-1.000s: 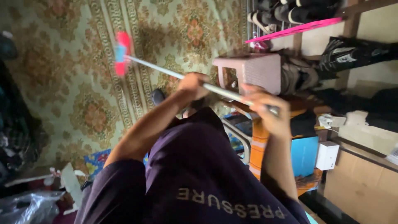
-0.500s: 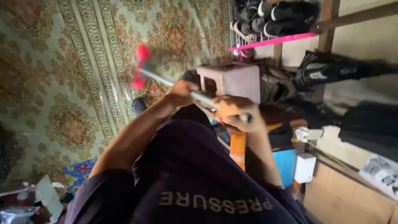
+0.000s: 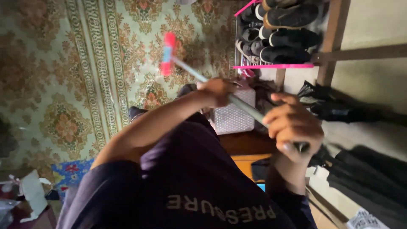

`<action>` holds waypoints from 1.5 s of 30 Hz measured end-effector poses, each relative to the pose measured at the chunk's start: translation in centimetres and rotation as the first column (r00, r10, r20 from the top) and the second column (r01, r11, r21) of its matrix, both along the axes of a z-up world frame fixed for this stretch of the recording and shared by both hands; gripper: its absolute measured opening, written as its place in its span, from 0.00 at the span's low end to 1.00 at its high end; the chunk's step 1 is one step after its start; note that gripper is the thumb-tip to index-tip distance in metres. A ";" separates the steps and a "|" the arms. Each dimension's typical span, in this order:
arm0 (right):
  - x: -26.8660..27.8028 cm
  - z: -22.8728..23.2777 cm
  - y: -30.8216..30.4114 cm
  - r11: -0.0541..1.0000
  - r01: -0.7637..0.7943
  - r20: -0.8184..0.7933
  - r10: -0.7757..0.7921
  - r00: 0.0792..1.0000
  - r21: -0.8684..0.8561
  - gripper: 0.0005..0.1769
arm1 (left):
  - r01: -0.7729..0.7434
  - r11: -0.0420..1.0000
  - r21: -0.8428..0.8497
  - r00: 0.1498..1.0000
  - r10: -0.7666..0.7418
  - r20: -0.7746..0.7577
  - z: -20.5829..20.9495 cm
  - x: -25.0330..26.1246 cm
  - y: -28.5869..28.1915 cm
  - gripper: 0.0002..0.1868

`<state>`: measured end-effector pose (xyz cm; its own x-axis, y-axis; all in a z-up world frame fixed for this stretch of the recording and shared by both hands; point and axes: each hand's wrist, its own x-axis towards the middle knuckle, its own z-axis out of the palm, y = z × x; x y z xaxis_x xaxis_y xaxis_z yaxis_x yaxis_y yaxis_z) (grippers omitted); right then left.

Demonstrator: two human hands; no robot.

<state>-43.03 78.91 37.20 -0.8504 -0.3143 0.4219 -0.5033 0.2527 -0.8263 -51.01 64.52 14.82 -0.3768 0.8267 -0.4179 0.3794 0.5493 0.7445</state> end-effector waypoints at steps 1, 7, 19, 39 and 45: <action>-0.2 0.1 0.1 1.000 -0.011 -0.001 0.011 1.000 -0.006 0.12 | -0.011 1.000 -0.006 1.000 0.011 -0.001 -0.8 0.1 1.2 0.12; -0.2 -2.6 1.5 0.951 -0.245 0.000 0.250 0.968 0.189 0.15 | -0.010 0.989 0.148 1.000 0.011 -0.001 -3.6 -0.2 4.5 0.22; -2.0 -16.4 -3.9 0.981 -0.098 0.466 0.167 0.869 -0.170 0.02 | -0.035 0.855 -0.517 0.998 0.058 0.028 -16.1 -6.3 -11.4 0.06; -15.1 -1.6 -13.3 0.906 -0.360 0.274 0.296 0.915 0.224 0.14 | -0.048 0.975 0.215 0.998 0.053 -0.018 -6.8 -13.3 -6.6 0.28; -21.2 -6.8 -20.5 0.882 -0.458 0.340 0.466 0.817 -0.111 0.05 | -0.339 0.890 0.304 0.915 0.388 -0.114 -16.7 -17.7 -21.0 0.09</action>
